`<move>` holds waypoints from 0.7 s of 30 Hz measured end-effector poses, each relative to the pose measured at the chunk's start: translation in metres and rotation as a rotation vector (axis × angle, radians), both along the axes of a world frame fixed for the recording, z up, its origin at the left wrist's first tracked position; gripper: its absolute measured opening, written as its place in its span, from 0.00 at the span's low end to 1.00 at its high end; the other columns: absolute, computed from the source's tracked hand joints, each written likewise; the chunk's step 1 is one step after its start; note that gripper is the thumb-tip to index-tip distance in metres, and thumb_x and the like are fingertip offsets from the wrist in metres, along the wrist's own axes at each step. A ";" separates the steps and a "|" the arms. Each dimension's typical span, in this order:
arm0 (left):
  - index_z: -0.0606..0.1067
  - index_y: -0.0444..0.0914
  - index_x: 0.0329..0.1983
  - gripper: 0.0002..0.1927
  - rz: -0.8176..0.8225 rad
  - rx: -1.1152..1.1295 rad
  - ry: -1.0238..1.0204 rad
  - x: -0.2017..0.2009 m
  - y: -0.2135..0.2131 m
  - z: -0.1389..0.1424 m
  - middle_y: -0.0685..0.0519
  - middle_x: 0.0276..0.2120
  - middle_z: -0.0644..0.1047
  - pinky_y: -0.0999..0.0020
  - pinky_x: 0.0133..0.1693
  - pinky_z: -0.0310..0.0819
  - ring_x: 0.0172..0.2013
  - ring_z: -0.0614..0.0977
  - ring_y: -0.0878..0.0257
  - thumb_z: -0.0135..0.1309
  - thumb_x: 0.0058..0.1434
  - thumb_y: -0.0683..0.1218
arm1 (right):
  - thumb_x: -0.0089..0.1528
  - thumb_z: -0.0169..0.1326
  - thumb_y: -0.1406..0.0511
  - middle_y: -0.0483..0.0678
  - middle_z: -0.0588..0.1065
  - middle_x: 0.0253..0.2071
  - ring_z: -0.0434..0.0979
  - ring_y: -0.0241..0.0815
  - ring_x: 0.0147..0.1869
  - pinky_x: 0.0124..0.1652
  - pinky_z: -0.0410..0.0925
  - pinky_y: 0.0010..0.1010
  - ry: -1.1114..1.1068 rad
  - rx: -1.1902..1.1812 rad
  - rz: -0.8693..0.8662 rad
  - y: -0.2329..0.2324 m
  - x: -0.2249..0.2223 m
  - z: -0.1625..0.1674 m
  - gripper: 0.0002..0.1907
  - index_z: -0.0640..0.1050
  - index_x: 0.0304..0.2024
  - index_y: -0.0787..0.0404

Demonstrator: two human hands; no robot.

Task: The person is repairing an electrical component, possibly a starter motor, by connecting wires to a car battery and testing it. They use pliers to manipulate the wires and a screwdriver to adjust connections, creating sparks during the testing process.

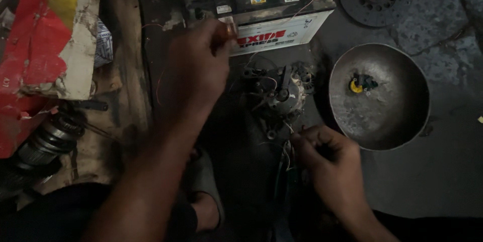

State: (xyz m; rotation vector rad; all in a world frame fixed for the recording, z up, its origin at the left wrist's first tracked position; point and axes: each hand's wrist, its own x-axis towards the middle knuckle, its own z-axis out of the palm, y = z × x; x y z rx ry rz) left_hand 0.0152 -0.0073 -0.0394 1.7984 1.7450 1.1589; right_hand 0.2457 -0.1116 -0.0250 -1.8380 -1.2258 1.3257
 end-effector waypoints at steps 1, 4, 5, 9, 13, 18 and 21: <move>0.78 0.33 0.47 0.11 0.039 -0.029 0.064 0.003 0.002 -0.002 0.44 0.37 0.84 0.59 0.39 0.80 0.39 0.87 0.53 0.62 0.63 0.41 | 0.62 0.57 0.68 0.47 0.78 0.24 0.74 0.34 0.26 0.30 0.67 0.28 0.000 -0.024 -0.006 0.000 0.000 -0.001 0.10 0.80 0.26 0.67; 0.81 0.35 0.42 0.08 -0.004 0.019 -0.099 0.012 0.012 -0.009 0.45 0.38 0.85 0.61 0.42 0.81 0.41 0.89 0.56 0.63 0.60 0.40 | 0.63 0.57 0.68 0.48 0.77 0.23 0.73 0.35 0.25 0.29 0.66 0.29 0.031 -0.044 -0.024 0.000 0.000 -0.007 0.10 0.79 0.26 0.67; 0.81 0.34 0.41 0.08 0.018 -0.029 -0.097 0.014 0.013 -0.011 0.44 0.38 0.85 0.61 0.41 0.81 0.41 0.88 0.55 0.64 0.59 0.41 | 0.63 0.57 0.69 0.48 0.77 0.24 0.73 0.34 0.26 0.29 0.67 0.28 0.061 -0.018 -0.026 -0.001 0.000 -0.010 0.11 0.78 0.25 0.68; 0.81 0.35 0.40 0.08 0.070 -0.289 -0.159 0.018 0.019 -0.018 0.46 0.37 0.85 0.60 0.41 0.81 0.40 0.89 0.55 0.64 0.58 0.42 | 0.64 0.55 0.71 0.47 0.76 0.25 0.72 0.32 0.29 0.31 0.67 0.26 0.165 0.147 0.033 -0.004 0.007 -0.019 0.12 0.75 0.25 0.68; 0.80 0.36 0.45 0.13 -0.016 -0.309 -0.001 0.027 0.019 -0.022 0.43 0.44 0.82 0.55 0.47 0.77 0.46 0.84 0.50 0.65 0.57 0.43 | 0.57 0.56 0.72 0.50 0.79 0.30 0.78 0.40 0.31 0.30 0.70 0.31 -0.116 0.170 0.175 -0.007 0.015 -0.031 0.03 0.81 0.33 0.64; 0.77 0.37 0.50 0.15 -0.142 -0.443 0.115 0.033 0.018 -0.025 0.43 0.47 0.82 0.54 0.48 0.78 0.48 0.84 0.49 0.61 0.60 0.43 | 0.58 0.57 0.70 0.53 0.80 0.51 0.85 0.49 0.50 0.44 0.77 0.35 -0.403 0.236 0.505 -0.009 0.009 -0.051 0.32 0.70 0.66 0.63; 0.78 0.38 0.49 0.14 -0.131 -0.438 0.123 0.028 0.020 -0.024 0.44 0.46 0.82 0.54 0.47 0.78 0.47 0.85 0.50 0.60 0.61 0.43 | 0.53 0.59 0.73 0.62 0.60 0.74 0.78 0.62 0.56 0.51 0.74 0.47 -0.406 0.367 0.544 -0.011 0.004 -0.056 0.14 0.80 0.43 0.65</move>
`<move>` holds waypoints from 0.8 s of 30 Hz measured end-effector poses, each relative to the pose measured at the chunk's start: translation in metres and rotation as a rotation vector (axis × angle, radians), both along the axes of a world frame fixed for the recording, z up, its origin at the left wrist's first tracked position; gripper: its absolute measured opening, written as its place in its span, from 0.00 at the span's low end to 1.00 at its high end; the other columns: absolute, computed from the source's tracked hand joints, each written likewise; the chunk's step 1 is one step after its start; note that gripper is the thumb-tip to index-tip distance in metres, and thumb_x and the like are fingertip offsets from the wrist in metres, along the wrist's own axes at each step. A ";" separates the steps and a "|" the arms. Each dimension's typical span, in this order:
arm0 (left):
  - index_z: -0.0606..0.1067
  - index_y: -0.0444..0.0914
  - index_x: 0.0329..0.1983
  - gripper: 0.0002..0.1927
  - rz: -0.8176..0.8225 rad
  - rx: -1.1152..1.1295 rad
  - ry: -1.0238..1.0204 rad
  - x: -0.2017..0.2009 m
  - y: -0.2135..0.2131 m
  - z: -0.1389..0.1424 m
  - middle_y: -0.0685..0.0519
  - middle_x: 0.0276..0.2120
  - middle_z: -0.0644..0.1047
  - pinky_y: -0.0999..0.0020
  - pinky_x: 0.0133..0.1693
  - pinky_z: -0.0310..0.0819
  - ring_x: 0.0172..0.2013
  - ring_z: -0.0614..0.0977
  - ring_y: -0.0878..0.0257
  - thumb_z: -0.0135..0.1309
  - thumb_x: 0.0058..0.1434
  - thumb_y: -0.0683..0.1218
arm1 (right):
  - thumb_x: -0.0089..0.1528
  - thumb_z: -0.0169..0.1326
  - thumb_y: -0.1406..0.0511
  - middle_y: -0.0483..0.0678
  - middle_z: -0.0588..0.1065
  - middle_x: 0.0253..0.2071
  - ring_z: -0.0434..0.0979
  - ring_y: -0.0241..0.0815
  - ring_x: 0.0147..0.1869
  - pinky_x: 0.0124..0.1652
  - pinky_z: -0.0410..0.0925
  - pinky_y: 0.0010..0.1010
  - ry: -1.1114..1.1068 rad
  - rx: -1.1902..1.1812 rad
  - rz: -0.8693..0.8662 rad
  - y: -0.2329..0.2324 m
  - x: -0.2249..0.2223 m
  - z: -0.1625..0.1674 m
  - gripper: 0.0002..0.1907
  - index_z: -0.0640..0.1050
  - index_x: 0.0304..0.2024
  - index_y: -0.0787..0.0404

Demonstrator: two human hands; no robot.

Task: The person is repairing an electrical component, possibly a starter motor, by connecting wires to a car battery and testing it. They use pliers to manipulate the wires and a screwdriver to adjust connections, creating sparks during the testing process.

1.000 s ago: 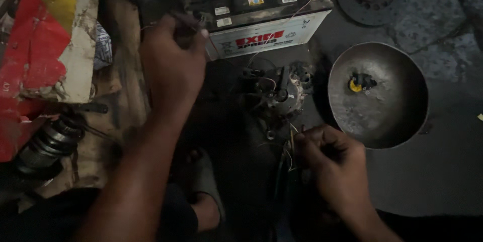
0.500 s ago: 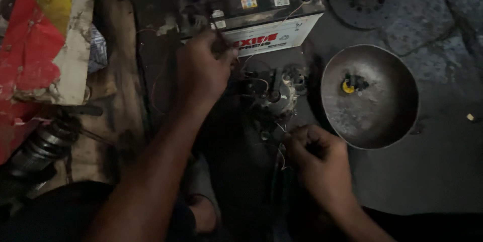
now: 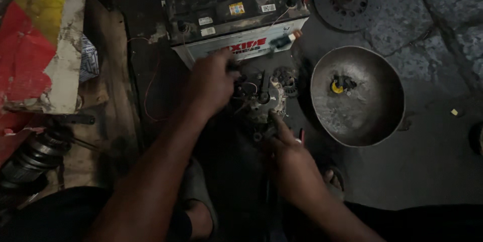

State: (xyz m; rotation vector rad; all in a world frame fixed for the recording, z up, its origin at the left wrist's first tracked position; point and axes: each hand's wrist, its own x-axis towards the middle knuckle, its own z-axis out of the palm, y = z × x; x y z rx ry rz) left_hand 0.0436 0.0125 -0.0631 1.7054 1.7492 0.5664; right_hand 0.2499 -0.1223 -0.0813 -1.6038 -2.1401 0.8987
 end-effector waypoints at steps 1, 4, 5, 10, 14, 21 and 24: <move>0.78 0.38 0.49 0.13 0.018 0.011 -0.015 -0.002 0.001 0.001 0.45 0.46 0.82 0.55 0.47 0.78 0.46 0.85 0.51 0.59 0.61 0.42 | 0.54 0.59 0.72 0.62 0.57 0.75 0.78 0.62 0.56 0.55 0.69 0.52 -0.054 -0.004 0.018 0.000 -0.001 0.000 0.14 0.80 0.44 0.64; 0.79 0.37 0.44 0.09 0.097 0.097 -0.039 -0.009 0.003 0.004 0.45 0.43 0.84 0.57 0.44 0.80 0.43 0.87 0.53 0.59 0.62 0.42 | 0.56 0.58 0.69 0.62 0.50 0.77 0.77 0.64 0.57 0.62 0.59 0.60 -0.214 0.007 0.109 0.002 -0.001 0.001 0.15 0.80 0.47 0.62; 0.78 0.36 0.44 0.08 0.117 0.130 -0.048 -0.011 0.003 0.005 0.44 0.42 0.84 0.56 0.43 0.80 0.42 0.87 0.53 0.59 0.62 0.42 | 0.55 0.57 0.69 0.64 0.49 0.78 0.75 0.66 0.58 0.62 0.59 0.60 -0.265 0.027 0.161 0.003 -0.001 0.002 0.17 0.80 0.48 0.61; 0.77 0.34 0.41 0.08 0.203 0.282 -0.091 -0.016 -0.001 0.012 0.43 0.36 0.83 0.56 0.38 0.79 0.38 0.87 0.52 0.61 0.62 0.42 | 0.58 0.53 0.68 0.65 0.43 0.79 0.74 0.69 0.61 0.62 0.62 0.54 -0.360 -0.094 0.221 0.004 -0.003 0.003 0.20 0.77 0.54 0.57; 0.76 0.33 0.44 0.09 0.289 0.332 -0.135 -0.022 -0.001 0.019 0.44 0.34 0.83 0.57 0.37 0.80 0.36 0.88 0.54 0.60 0.62 0.42 | 0.58 0.55 0.66 0.67 0.45 0.77 0.78 0.69 0.55 0.58 0.68 0.55 -0.402 0.009 0.243 0.002 -0.006 0.005 0.22 0.77 0.56 0.54; 0.72 0.34 0.48 0.07 0.313 0.503 -0.365 -0.034 -0.006 0.032 0.47 0.36 0.84 0.66 0.33 0.84 0.37 0.90 0.61 0.54 0.71 0.42 | 0.58 0.56 0.68 0.69 0.43 0.77 0.83 0.58 0.46 0.41 0.78 0.43 -0.449 -0.177 0.241 0.005 -0.016 0.012 0.23 0.75 0.57 0.59; 0.72 0.34 0.49 0.07 0.341 0.538 -0.244 -0.039 -0.012 0.035 0.48 0.34 0.83 0.66 0.32 0.82 0.36 0.89 0.61 0.54 0.72 0.42 | 0.58 0.56 0.68 0.70 0.42 0.79 0.83 0.60 0.45 0.40 0.77 0.44 -0.406 -0.199 0.201 0.003 -0.018 0.009 0.26 0.75 0.60 0.55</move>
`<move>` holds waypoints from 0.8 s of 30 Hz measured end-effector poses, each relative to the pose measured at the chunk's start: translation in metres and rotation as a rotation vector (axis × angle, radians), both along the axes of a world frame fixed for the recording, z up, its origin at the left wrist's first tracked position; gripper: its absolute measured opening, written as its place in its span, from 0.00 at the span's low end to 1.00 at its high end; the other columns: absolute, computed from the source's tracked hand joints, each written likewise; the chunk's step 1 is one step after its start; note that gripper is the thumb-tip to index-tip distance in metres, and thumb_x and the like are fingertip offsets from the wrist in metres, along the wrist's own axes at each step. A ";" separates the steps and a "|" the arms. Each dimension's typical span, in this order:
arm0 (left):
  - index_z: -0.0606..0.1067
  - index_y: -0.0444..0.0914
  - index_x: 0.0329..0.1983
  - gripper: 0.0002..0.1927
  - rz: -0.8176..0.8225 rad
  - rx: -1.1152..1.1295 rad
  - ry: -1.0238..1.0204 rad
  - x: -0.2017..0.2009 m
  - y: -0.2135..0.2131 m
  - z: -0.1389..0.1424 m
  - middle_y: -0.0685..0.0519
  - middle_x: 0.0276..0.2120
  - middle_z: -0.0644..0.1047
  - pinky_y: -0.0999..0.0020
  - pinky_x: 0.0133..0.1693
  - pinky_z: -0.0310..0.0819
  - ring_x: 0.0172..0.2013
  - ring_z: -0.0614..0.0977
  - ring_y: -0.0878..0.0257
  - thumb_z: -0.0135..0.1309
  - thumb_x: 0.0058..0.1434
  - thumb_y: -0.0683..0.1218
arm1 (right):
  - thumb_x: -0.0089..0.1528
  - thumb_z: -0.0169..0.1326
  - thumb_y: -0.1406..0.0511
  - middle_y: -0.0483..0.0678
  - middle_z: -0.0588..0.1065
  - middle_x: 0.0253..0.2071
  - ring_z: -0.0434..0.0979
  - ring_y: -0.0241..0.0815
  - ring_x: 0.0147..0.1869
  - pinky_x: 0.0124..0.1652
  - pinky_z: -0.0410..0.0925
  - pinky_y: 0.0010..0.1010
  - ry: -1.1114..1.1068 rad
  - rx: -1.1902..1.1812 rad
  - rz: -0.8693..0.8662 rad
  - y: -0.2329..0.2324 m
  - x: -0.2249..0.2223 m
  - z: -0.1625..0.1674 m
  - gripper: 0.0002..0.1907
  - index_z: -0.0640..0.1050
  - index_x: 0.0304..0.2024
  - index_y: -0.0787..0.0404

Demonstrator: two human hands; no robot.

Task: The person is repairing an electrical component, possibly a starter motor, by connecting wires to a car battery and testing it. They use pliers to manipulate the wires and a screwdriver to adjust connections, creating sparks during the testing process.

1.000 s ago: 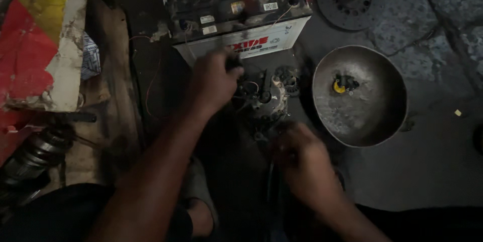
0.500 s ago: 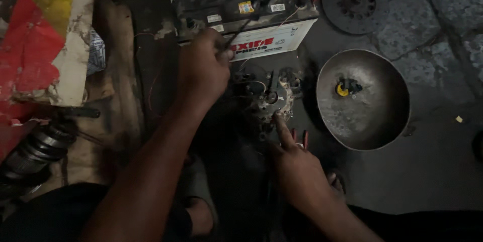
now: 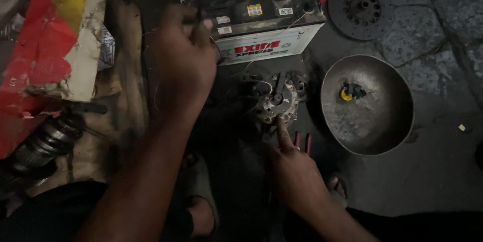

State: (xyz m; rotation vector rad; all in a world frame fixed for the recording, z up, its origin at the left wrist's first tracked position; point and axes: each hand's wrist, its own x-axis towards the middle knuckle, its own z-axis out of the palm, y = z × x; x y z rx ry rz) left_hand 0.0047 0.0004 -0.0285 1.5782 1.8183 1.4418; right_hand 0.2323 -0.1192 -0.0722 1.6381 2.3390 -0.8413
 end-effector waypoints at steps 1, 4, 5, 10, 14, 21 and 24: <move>0.72 0.35 0.49 0.08 0.039 -0.032 0.052 -0.002 -0.002 0.000 0.48 0.33 0.83 0.66 0.32 0.80 0.34 0.88 0.61 0.54 0.71 0.42 | 0.58 0.56 0.67 0.70 0.42 0.79 0.83 0.60 0.44 0.41 0.77 0.43 0.016 0.005 -0.008 -0.001 0.000 -0.003 0.24 0.76 0.58 0.54; 0.72 0.34 0.50 0.07 0.065 0.109 -0.009 -0.004 -0.003 -0.002 0.48 0.34 0.84 0.66 0.34 0.81 0.34 0.89 0.61 0.54 0.73 0.41 | 0.59 0.57 0.65 0.72 0.42 0.78 0.84 0.58 0.45 0.43 0.77 0.42 0.046 0.028 -0.004 -0.004 -0.002 -0.013 0.17 0.79 0.52 0.52; 0.71 0.33 0.51 0.08 0.065 0.158 0.008 -0.006 -0.002 -0.003 0.48 0.35 0.85 0.66 0.36 0.81 0.37 0.90 0.60 0.55 0.74 0.41 | 0.60 0.56 0.65 0.73 0.43 0.77 0.84 0.58 0.46 0.43 0.77 0.42 0.047 0.042 0.017 -0.004 -0.002 -0.017 0.14 0.80 0.49 0.52; 0.70 0.33 0.53 0.08 0.012 0.282 -0.067 -0.008 -0.003 -0.004 0.46 0.41 0.85 0.63 0.43 0.83 0.43 0.90 0.58 0.54 0.77 0.41 | 0.56 0.55 0.55 0.69 0.43 0.76 0.81 0.66 0.46 0.41 0.75 0.50 -0.092 0.579 0.227 -0.002 -0.008 -0.019 0.21 0.76 0.53 0.40; 0.72 0.34 0.52 0.10 0.014 0.057 -0.065 -0.005 -0.003 -0.001 0.46 0.38 0.85 0.62 0.37 0.81 0.38 0.89 0.58 0.55 0.72 0.43 | 0.60 0.53 0.66 0.70 0.37 0.79 0.83 0.58 0.47 0.42 0.77 0.43 -0.126 -0.036 0.088 0.003 -0.011 0.002 0.29 0.70 0.66 0.52; 0.76 0.37 0.47 0.11 -0.047 -0.252 -0.008 0.014 0.009 -0.012 0.46 0.39 0.83 0.61 0.37 0.80 0.38 0.87 0.59 0.56 0.68 0.49 | 0.57 0.55 0.63 0.56 0.45 0.81 0.77 0.62 0.57 0.53 0.73 0.49 -0.076 0.019 0.058 0.008 0.000 0.015 0.28 0.72 0.61 0.56; 0.76 0.37 0.47 0.13 -0.058 -0.366 -0.055 0.020 0.014 -0.021 0.47 0.42 0.82 0.62 0.37 0.80 0.38 0.85 0.60 0.52 0.69 0.51 | 0.63 0.52 0.63 0.57 0.49 0.78 0.73 0.66 0.62 0.62 0.65 0.53 -0.050 0.079 0.047 0.007 0.006 0.002 0.15 0.74 0.52 0.56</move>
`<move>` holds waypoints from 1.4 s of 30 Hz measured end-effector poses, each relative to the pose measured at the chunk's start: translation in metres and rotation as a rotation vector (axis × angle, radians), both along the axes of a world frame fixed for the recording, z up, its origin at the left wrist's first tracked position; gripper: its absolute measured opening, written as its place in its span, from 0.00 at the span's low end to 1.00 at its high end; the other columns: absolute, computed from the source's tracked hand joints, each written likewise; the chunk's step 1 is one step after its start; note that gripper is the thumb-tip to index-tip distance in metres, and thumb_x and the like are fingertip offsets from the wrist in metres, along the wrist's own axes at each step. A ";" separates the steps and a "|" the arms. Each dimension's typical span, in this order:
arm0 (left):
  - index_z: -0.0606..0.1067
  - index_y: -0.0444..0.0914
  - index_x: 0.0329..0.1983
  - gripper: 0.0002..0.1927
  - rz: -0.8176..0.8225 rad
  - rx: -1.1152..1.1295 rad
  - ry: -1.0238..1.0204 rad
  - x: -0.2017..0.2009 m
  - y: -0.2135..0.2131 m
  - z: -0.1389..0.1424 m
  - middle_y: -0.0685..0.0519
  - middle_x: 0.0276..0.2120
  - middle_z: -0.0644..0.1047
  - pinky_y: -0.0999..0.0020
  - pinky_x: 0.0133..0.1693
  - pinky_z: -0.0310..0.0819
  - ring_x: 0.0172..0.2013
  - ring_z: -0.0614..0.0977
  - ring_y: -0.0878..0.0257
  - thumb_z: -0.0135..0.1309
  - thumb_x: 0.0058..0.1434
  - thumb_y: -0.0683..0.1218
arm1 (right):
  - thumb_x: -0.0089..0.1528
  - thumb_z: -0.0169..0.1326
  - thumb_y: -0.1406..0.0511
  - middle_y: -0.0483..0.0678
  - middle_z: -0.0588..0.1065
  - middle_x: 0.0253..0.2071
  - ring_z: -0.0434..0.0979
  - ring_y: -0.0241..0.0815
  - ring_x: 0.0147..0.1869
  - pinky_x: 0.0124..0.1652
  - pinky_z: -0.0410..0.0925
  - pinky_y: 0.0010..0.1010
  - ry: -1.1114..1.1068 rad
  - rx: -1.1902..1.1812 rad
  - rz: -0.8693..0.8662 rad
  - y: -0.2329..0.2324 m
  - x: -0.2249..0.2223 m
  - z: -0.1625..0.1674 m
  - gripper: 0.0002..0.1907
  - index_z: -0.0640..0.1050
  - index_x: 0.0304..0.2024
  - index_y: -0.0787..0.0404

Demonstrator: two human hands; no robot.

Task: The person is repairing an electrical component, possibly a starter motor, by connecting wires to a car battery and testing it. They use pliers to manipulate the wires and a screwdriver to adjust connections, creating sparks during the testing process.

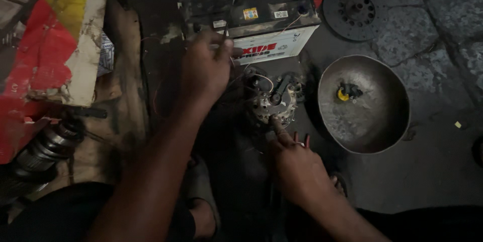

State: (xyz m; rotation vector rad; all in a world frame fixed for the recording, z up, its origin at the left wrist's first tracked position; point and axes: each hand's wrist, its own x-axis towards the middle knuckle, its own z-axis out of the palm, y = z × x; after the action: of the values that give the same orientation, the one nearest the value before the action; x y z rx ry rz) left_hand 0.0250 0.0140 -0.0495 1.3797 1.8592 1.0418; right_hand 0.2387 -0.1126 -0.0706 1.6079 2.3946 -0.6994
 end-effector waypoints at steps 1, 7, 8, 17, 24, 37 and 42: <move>0.76 0.37 0.47 0.14 0.011 -0.049 -0.031 0.001 0.002 -0.003 0.47 0.43 0.81 0.62 0.37 0.80 0.38 0.85 0.61 0.50 0.70 0.52 | 0.63 0.52 0.63 0.57 0.50 0.76 0.72 0.68 0.63 0.62 0.64 0.55 -0.005 0.008 0.026 0.000 0.001 -0.005 0.19 0.72 0.56 0.57; 0.74 0.41 0.45 0.13 0.066 -0.137 -0.633 -0.005 0.009 -0.014 0.46 0.33 0.82 0.63 0.35 0.80 0.32 0.85 0.57 0.39 0.70 0.48 | 0.60 0.52 0.65 0.56 0.46 0.81 0.68 0.74 0.62 0.61 0.61 0.57 0.009 -0.005 0.030 -0.001 0.005 -0.012 0.31 0.68 0.66 0.58; 0.75 0.39 0.44 0.13 0.063 -0.099 -0.637 -0.007 0.010 -0.015 0.46 0.34 0.82 0.64 0.37 0.78 0.33 0.84 0.58 0.41 0.70 0.47 | 0.59 0.52 0.65 0.55 0.46 0.81 0.68 0.74 0.63 0.62 0.61 0.57 0.014 -0.021 0.014 -0.001 0.005 -0.011 0.31 0.68 0.67 0.58; 0.76 0.38 0.44 0.12 -0.111 -0.127 -0.679 -0.004 -0.002 0.010 0.49 0.37 0.81 0.61 0.43 0.79 0.39 0.83 0.59 0.54 0.64 0.50 | 0.60 0.54 0.64 0.56 0.43 0.82 0.64 0.77 0.65 0.63 0.59 0.58 0.027 -0.047 0.011 0.000 0.001 0.000 0.30 0.69 0.66 0.59; 0.78 0.38 0.46 0.16 -0.243 -0.096 -0.288 0.010 -0.002 0.005 0.49 0.41 0.85 0.63 0.46 0.81 0.42 0.87 0.60 0.66 0.57 0.47 | 0.60 0.54 0.62 0.58 0.39 0.81 0.60 0.82 0.69 0.62 0.55 0.61 0.007 -0.092 0.046 0.002 0.000 0.003 0.32 0.67 0.68 0.57; 0.78 0.38 0.40 0.14 -0.144 -0.094 -0.047 0.018 -0.006 -0.020 0.50 0.41 0.84 0.60 0.46 0.81 0.44 0.87 0.58 0.67 0.57 0.48 | 0.60 0.53 0.66 0.62 0.43 0.79 0.70 0.68 0.63 0.64 0.58 0.59 0.004 -0.082 0.074 0.004 0.001 0.005 0.30 0.69 0.66 0.57; 0.78 0.38 0.43 0.14 -0.174 -0.051 0.008 0.024 -0.010 -0.021 0.48 0.42 0.84 0.59 0.45 0.80 0.44 0.86 0.56 0.66 0.57 0.47 | 0.62 0.52 0.63 0.60 0.44 0.80 0.65 0.80 0.64 0.62 0.58 0.62 0.027 -0.051 0.042 0.002 0.000 0.005 0.31 0.67 0.68 0.60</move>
State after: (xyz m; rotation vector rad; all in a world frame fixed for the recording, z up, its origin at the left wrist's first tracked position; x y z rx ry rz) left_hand 0.0495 0.0040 -0.0706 1.4879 1.7243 0.8970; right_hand 0.2385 -0.1101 -0.0652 1.5343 2.4017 -0.7729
